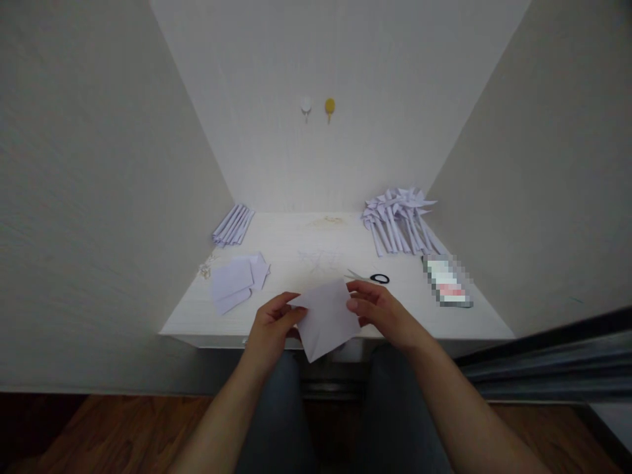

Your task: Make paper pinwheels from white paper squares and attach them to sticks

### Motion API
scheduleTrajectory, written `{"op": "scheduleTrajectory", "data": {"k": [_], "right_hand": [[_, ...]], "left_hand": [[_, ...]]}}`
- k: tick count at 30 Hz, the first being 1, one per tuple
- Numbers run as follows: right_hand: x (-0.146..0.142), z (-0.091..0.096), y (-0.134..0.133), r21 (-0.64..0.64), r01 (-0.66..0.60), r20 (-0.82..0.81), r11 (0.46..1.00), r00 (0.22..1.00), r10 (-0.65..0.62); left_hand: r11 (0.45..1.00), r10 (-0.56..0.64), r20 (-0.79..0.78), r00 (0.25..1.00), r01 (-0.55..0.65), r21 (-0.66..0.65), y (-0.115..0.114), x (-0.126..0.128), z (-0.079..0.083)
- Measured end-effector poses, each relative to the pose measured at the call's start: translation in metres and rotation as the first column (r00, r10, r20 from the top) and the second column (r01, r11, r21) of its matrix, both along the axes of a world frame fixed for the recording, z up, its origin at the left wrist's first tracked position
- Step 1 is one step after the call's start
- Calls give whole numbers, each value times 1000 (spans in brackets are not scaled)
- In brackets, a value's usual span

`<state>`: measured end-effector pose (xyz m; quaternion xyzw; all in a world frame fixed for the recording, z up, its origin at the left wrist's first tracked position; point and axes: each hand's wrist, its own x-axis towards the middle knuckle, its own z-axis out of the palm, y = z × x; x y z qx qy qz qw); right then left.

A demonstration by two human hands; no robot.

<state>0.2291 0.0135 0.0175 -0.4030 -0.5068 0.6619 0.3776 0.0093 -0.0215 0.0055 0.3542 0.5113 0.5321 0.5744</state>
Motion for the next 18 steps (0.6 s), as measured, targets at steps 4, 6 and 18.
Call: {"op": "scheduleTrajectory", "data": {"k": [4, 6, 18], "right_hand": [[6, 11, -17, 34, -28, 15, 999, 999, 28], [5, 13, -25, 74, -44, 7, 996, 999, 44], [-6, 7, -43, 102, 22, 140, 995, 989, -36]], "left_hand": [[997, -74, -10, 997, 74, 25, 0, 7, 10], [996, -87, -25, 996, 88, 36, 0, 11, 12], [992, -108, -23, 994, 109, 65, -9, 20, 15]]}}
